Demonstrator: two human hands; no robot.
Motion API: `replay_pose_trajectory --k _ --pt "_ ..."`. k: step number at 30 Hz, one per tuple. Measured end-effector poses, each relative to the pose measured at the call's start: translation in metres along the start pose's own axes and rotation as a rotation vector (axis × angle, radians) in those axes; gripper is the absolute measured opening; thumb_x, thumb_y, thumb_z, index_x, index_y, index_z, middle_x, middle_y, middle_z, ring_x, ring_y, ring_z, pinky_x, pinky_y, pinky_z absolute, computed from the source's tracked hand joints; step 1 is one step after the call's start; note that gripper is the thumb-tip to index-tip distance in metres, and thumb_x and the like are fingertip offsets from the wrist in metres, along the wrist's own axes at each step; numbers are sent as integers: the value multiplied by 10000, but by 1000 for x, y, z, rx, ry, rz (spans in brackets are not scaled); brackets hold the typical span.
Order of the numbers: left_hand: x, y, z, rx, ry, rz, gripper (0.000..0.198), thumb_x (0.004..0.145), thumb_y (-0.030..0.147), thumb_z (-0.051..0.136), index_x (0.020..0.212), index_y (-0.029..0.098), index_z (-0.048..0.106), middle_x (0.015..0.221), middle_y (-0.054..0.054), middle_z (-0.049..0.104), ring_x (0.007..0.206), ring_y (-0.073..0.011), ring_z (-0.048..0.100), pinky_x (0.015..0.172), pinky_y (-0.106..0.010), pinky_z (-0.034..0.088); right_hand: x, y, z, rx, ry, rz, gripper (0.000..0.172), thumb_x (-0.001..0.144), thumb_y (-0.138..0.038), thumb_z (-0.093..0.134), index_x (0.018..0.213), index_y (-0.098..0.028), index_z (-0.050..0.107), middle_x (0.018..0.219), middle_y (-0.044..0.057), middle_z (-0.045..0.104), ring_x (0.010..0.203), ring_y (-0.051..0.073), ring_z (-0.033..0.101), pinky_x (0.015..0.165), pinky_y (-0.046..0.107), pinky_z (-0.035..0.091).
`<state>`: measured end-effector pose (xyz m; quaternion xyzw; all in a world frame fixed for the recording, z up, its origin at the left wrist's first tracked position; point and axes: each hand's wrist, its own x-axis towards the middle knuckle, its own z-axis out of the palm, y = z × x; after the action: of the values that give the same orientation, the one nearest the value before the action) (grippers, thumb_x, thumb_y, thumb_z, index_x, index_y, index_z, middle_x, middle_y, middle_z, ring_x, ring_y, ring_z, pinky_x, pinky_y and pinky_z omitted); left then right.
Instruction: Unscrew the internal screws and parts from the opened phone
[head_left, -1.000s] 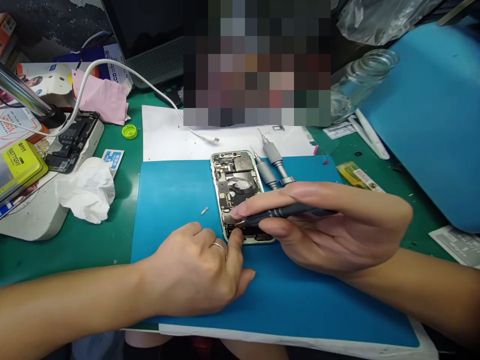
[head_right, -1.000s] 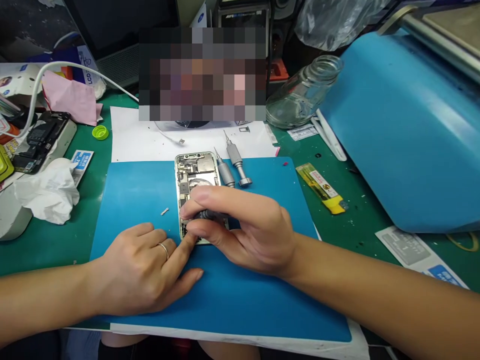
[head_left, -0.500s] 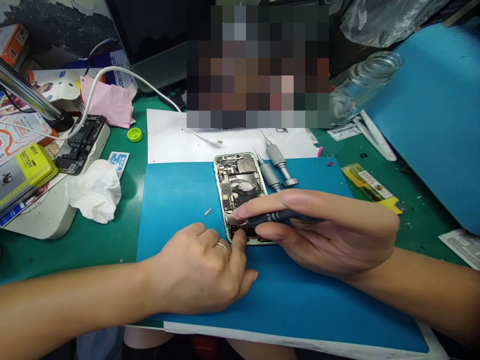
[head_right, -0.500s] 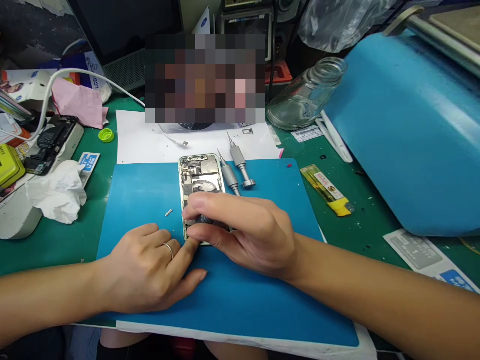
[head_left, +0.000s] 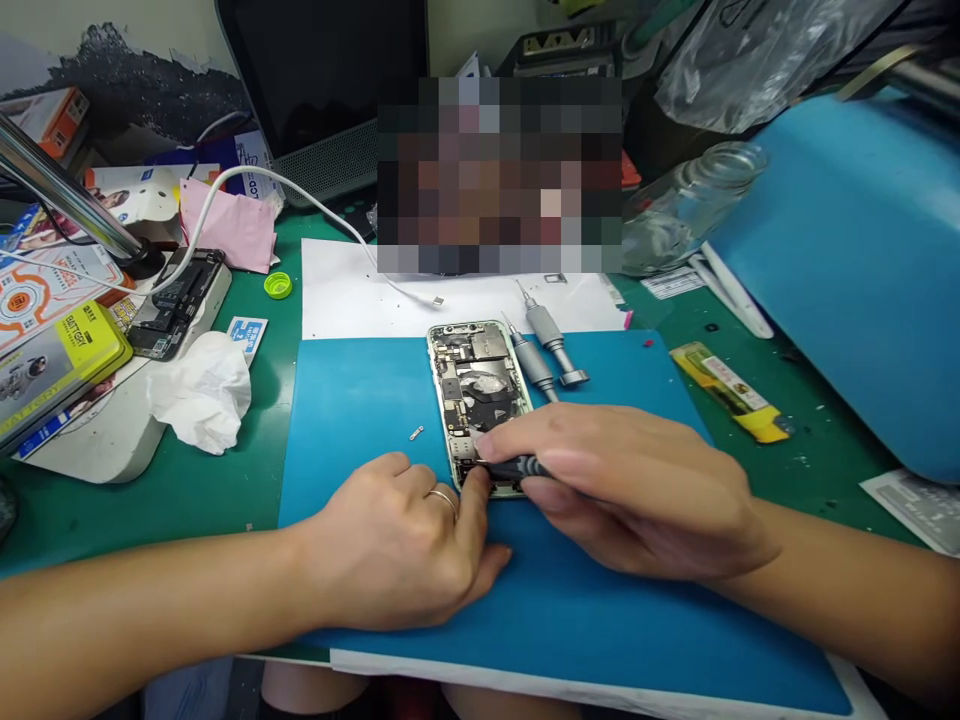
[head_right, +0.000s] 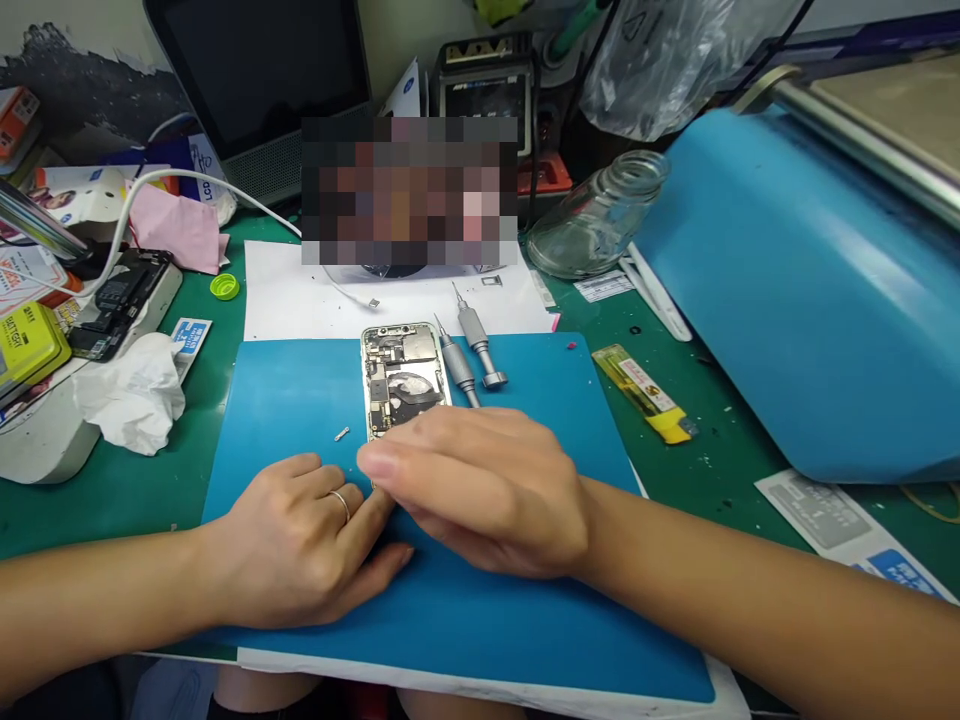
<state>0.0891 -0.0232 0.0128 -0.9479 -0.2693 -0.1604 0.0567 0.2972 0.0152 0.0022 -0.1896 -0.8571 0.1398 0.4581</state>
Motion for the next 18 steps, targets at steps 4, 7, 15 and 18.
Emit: replay_pose_trajectory --k 4,7,15,18 --pt "0 0 1 5 4 -5 273 976 351 511 925 111 630 594 0 610 520 -164 589 488 -334 393 8 3 0 -54 12 -115 267 945 -88 524 1203 -150 547 867 83 717 750 157 700 621 280 630" --pt "0 0 1 12 9 -9 278 979 346 502 949 105 636 587 1 605 510 -166 577 482 -336 392 7 3 0 -45 1 -117 247 959 -105 515 1201 -153 526 872 74 705 781 148 699 658 270 632" --pt "0 -1 1 9 15 -6 281 980 348 496 891 121 636 587 -5 609 515 -166 574 487 -338 381 3 4 2 89 -37 -89 565 898 -17 502 1445 -122 402 1002 130 733 948 190 738 827 350 664" --pt "-1 -1 2 6 19 -6 290 983 348 493 910 111 644 588 -6 611 515 -160 575 491 -333 371 3 5 3 101 -31 -86 588 883 -3 529 1447 -112 404 987 125 733 913 180 739 802 322 662"
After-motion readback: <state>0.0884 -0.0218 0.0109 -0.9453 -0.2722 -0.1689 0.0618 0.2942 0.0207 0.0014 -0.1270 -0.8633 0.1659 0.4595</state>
